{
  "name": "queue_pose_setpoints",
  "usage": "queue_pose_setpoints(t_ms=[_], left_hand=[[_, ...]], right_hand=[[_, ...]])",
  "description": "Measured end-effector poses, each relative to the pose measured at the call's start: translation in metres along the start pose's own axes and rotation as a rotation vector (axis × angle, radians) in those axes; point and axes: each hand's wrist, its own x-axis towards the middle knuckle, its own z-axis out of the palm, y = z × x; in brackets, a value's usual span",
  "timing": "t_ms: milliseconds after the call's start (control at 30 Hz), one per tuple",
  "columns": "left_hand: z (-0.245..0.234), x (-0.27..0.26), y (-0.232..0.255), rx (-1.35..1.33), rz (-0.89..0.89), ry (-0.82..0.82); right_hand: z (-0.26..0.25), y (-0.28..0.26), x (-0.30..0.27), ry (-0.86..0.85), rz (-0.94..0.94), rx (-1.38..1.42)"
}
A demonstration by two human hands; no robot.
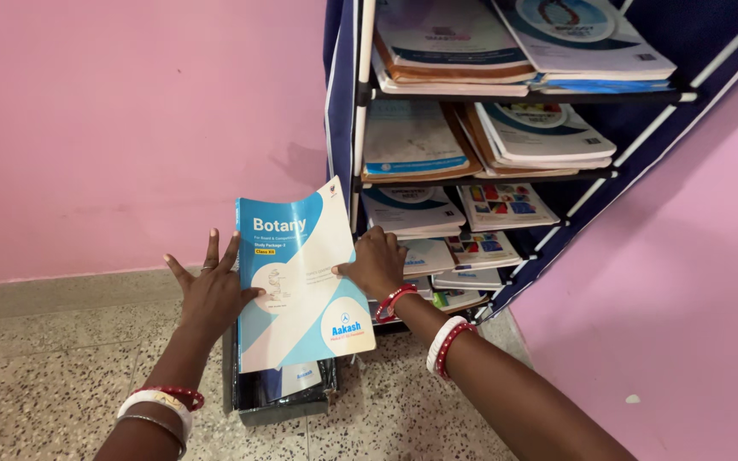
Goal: The person removes several textbooks from a blue fabric bookshelf and places them into a black box on the floor. The books include Physics, Botany, Biology NEET, and Biology SmartPrep. The person handles each book individually and stacks them in the box.
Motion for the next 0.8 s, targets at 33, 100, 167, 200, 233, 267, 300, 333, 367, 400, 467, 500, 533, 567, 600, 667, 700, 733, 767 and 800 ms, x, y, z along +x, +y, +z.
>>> queue_pose_setpoints(t_ms=[33,100,167,200,233,267,300,333,367,400,467,500,533,567,600,667,700,733,767,800], left_hand=[[0.002,0.001,-0.003,0.01,0.005,0.006],[0.006,0.002,-0.009,0.03,0.02,0.02],[0.01,0.004,-0.014,0.052,0.014,0.013],[0.011,0.007,-0.017,0.062,0.009,0.014],[0.013,0.009,-0.019,0.055,0.014,0.019],[0.015,0.01,-0.022,0.048,0.017,0.02],[0.018,0.01,-0.024,0.041,0.019,0.021],[0.02,0.011,-0.027,0.045,0.017,0.011],[0.023,0.012,-0.029,0.049,0.015,0.0],[0.026,0.012,-0.031,0.054,0.013,-0.01],[0.032,0.014,-0.035,0.032,0.028,0.047],[0.035,0.014,-0.037,0.02,0.034,0.076],[0.037,0.014,-0.038,0.028,0.016,0.049],[0.04,0.014,-0.04,0.036,-0.003,0.022],[0.043,0.014,-0.041,0.043,-0.024,-0.005],[0.048,0.011,-0.043,-0.023,-0.006,0.067],[0.05,0.011,-0.045,-0.054,0.002,0.102],[0.051,0.011,-0.047,-0.017,-0.021,0.038],[0.053,0.01,-0.048,0.02,-0.043,-0.026],[0.055,0.012,-0.048,0.056,-0.063,-0.091]], right_hand=[[0.002,-0.003,0.001,0.009,-0.002,0.002],[0.005,-0.009,0.004,0.031,-0.003,0.006],[0.01,-0.013,0.005,0.042,-0.003,0.015],[0.011,-0.015,0.007,0.051,-0.006,0.018],[0.013,-0.017,0.009,0.05,0.002,0.015],[0.017,-0.019,0.009,0.045,0.01,0.012],[0.02,-0.02,0.009,0.04,0.018,0.008],[0.023,-0.022,0.01,0.047,0.015,0.01],[0.026,-0.022,0.011,0.054,0.013,0.012],[0.029,-0.023,0.012,0.06,0.01,0.014],[0.034,-0.024,0.015,0.081,-0.005,0.012],[0.037,-0.025,0.016,0.091,-0.013,0.01],[0.04,-0.026,0.017,0.094,-0.021,0.003],[0.043,-0.027,0.018,0.098,-0.028,-0.003],[0.046,-0.029,0.019,0.1,-0.039,-0.01],[0.052,-0.031,0.023,0.051,-0.012,-0.015],[0.055,-0.033,0.026,0.025,0.001,-0.017],[0.059,-0.034,0.028,0.017,-0.009,-0.012],[0.063,-0.034,0.029,0.01,-0.019,-0.006],[0.066,-0.034,0.032,0.003,-0.027,-0.001]])
